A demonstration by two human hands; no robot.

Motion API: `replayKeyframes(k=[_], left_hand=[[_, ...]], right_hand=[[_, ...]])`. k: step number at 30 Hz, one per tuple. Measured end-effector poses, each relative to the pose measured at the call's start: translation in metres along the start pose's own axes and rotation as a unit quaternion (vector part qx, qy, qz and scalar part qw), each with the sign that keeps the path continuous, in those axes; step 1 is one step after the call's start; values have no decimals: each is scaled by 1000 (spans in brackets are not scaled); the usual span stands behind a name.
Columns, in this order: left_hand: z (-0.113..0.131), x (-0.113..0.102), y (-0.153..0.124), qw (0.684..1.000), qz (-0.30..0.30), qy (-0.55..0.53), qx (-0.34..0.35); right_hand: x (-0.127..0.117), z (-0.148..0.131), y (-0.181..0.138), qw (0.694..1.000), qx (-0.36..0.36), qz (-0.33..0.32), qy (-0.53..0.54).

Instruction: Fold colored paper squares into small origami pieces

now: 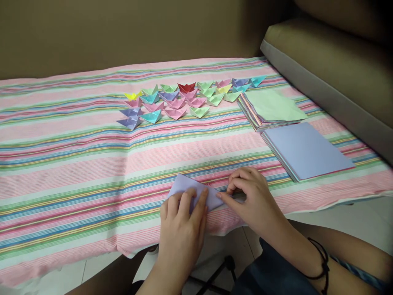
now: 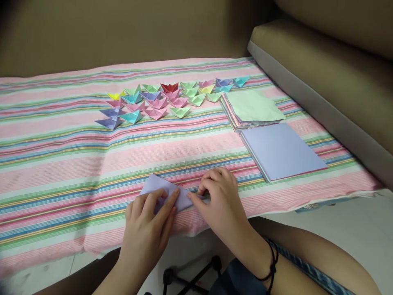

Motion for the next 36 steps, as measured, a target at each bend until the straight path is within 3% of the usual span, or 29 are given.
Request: replayKeyframes(k=[7,14,21,27,36], left_hand=[[-1,0,0,1000,1,2,-1],[-2,2,0,1000,-13,-17,-11],[-14,4,0,991,-45,-123,-34],[-20,-5,-2,972,-58,-225,32],[-2,-22,-22,984,-3,-114,138]], right_hand=[[-4,-5,0,1000,-11,18,15],[0,-23,0,993,-103,7,62],[3,-20,-2,994,-99,14,44],[3,-20,-1,995,-94,11,38],[4,-19,-1,994,-100,16,34]])
Point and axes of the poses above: each hand's wrist, its own y-axis towards the middle knuckle, its own x-axis out of the palm, z = x × y, the point moved 9 cm from there along y, towards the middle knuckle, and after that the axes turned 7 degrees about y, right-handed, at the moved point
